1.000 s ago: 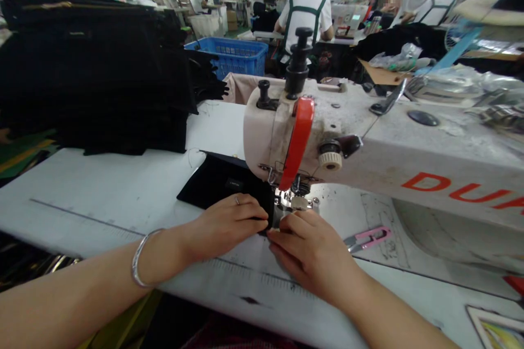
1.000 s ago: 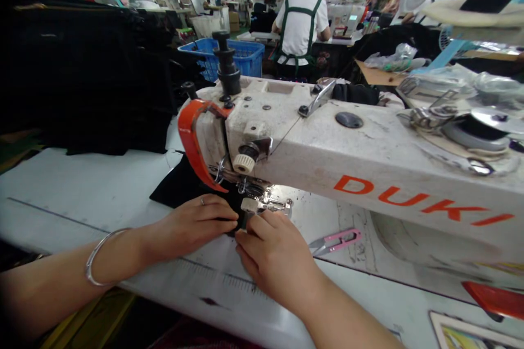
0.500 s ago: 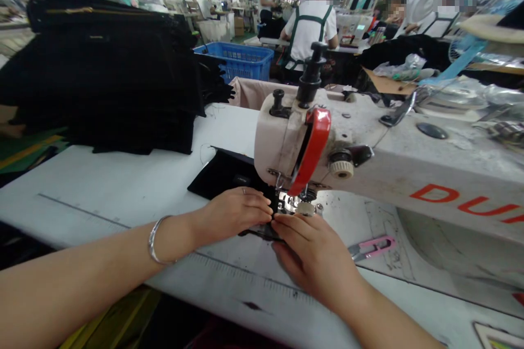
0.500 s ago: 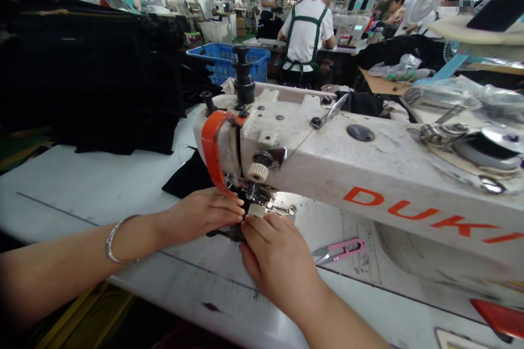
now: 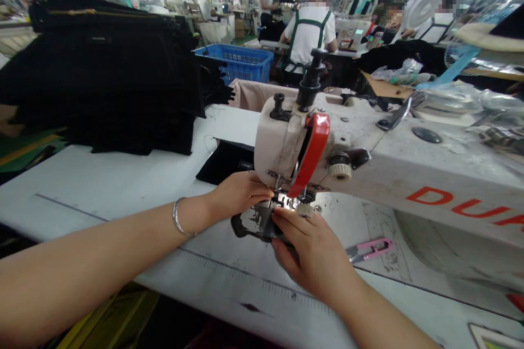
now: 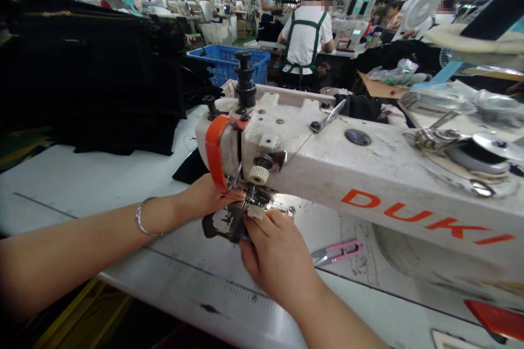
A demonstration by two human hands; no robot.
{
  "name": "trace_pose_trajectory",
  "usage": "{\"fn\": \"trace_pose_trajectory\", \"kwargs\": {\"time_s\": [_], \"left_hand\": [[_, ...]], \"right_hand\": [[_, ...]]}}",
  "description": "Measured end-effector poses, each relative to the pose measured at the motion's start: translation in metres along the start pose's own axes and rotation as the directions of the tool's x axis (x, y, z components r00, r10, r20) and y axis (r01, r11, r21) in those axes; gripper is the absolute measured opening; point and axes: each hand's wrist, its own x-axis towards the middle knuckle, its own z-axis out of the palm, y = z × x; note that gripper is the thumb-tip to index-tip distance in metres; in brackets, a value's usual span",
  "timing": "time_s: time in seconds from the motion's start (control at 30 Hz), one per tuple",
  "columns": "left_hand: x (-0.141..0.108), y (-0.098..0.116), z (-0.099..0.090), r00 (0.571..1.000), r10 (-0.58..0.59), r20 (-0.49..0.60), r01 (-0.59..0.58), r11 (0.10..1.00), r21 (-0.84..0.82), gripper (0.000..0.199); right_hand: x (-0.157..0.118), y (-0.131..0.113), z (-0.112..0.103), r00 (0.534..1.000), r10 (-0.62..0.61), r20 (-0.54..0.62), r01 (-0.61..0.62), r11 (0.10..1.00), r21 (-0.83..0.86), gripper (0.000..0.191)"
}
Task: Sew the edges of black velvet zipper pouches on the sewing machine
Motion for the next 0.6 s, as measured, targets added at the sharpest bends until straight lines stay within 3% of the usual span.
{"fn": "trace_pose_trajectory", "kwargs": {"time_s": [0.47,0.6], "left_hand": [[0.0,-0.005,0.003,1.0,-0.012,0.019,0.012,1.0,0.009,0.02],[0.005,0.007,-0.007,0.998,-0.009,0.062,0.007,0.999,0.038,0.02]], "right_hand": [[0.003,-0.001,-0.001,1.0,-0.003,-0.008,0.003,1.0,-0.004,0.038],[0.003,0.0,-0.001,1.0,-0.003,-0.016,0.003,1.0,0.002,0.035]]}}
